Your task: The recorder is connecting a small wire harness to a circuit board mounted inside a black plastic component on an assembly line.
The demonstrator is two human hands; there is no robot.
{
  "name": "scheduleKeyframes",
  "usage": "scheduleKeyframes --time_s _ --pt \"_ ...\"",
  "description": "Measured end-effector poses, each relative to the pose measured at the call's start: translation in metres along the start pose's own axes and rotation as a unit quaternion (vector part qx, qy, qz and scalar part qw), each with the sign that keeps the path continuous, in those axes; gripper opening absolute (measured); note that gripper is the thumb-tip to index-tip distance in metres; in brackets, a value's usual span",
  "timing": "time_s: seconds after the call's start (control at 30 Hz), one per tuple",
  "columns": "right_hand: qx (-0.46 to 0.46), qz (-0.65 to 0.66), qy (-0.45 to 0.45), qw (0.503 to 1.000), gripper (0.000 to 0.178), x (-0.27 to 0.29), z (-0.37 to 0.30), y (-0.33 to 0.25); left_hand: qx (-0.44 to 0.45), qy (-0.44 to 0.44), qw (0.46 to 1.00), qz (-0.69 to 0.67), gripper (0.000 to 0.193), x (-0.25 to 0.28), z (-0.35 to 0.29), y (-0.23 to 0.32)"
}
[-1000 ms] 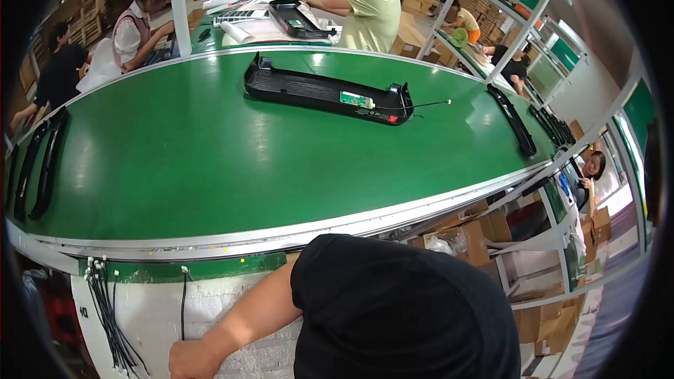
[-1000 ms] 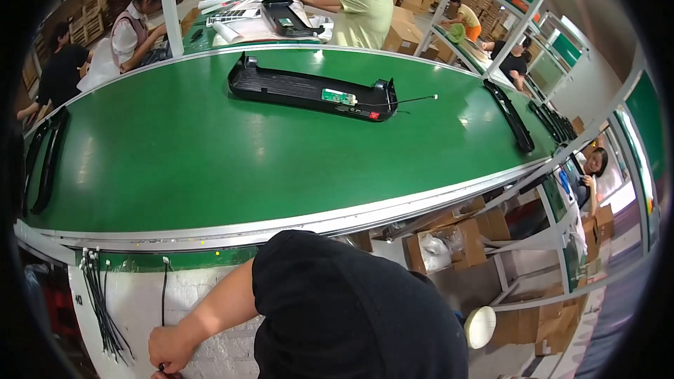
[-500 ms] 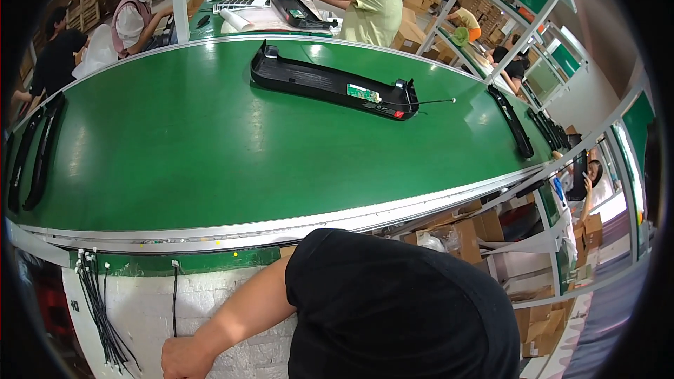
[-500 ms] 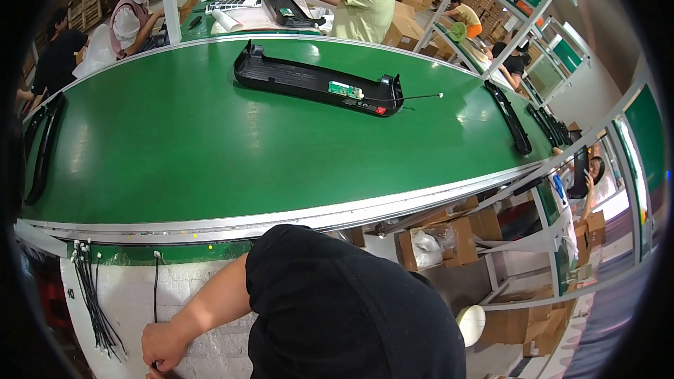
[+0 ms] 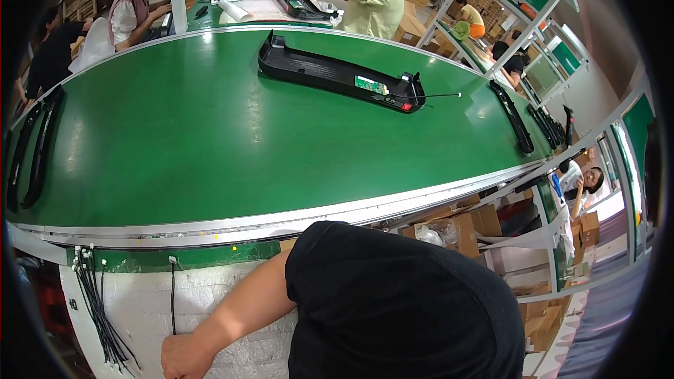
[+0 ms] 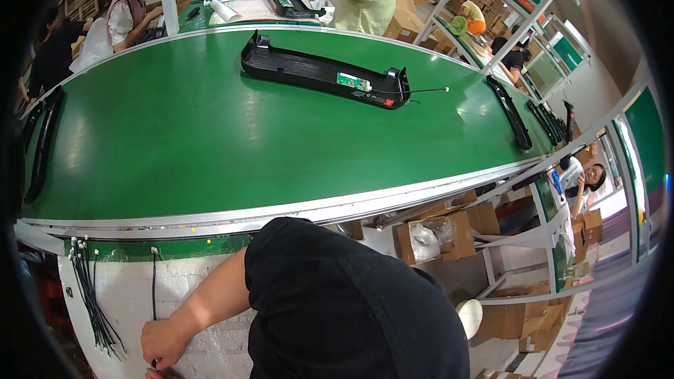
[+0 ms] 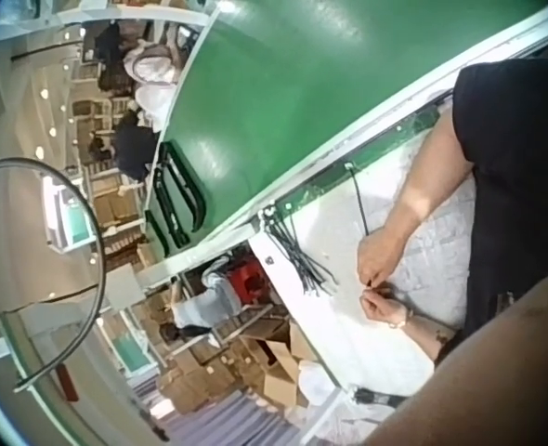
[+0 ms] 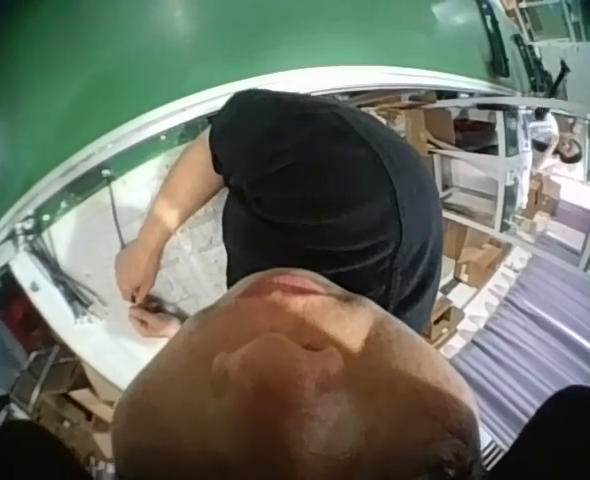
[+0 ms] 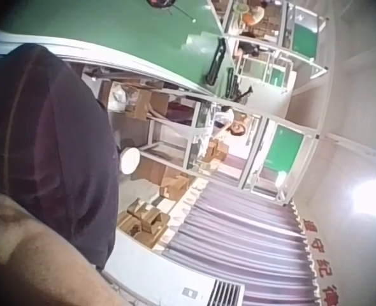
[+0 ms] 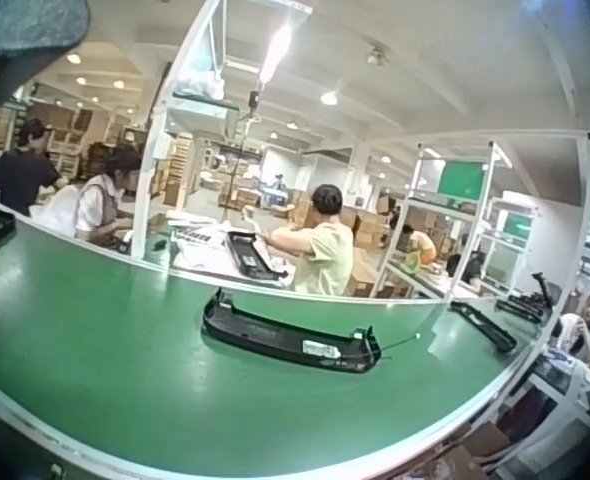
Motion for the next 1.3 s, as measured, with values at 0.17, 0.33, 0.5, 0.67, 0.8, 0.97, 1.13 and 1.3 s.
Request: scheduleKeyframes --time_s 0.17,0.33,0.5,0.67,0.8,0.97,1.13,1.3 --pt "-0.006 0.005 -0.004 1.000 0.023 -0.001 0.001 0.001 -0.017 -0.007 0.999 0.031 0.034 -0.002 -0.001 0.005" --pt "-0.010 0.004 -0.004 1.000 0.023 0.000 0.001 0.001 -0.020 -0.011 1.000 -0.006 0.033 -0.001 -0.001 0.002" --pt "-0.021 0.005 -0.006 1.000 0.023 -0.001 0.001 0.001 -0.021 -0.019 0.999 0.023 0.031 -0.002 0.000 0.006" --pt "-0.027 0.007 -0.012 1.000 0.023 0.001 0.001 0.001 -0.041 -0.025 0.998 0.034 0.031 -0.002 0.001 0.002" --pt "-0.023 0.005 -0.001 1.000 0.023 -0.001 0.002 0.001 -0.024 -0.013 0.999 0.043 0.030 0.003 0.003 0.000" --pt "-0.019 0.020 0.014 1.000 0.021 -0.001 0.000 0.000 -0.055 -0.035 0.996 0.060 0.028 0.003 0.003 -0.001" --pt "-0.022 0.003 0.017 1.000 0.021 -0.001 -0.001 0.001 -0.091 -0.058 0.994 0.035 0.027 0.009 0.004 -0.010" --pt "-0.021 0.005 0.011 1.000 0.021 0.000 -0.002 0.000 -0.086 -0.053 0.994 0.039 0.027 0.010 0.003 -0.013"
Point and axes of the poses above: each hand's wrist, its own z-axis towards the middle knuckle, its own x-axis out of the back of the hand, y = z × x, the point moved 4 cm from there along z, towards the middle knuckle, and after that the axes turned 13 degrees about -x, right-handed, at the moved point
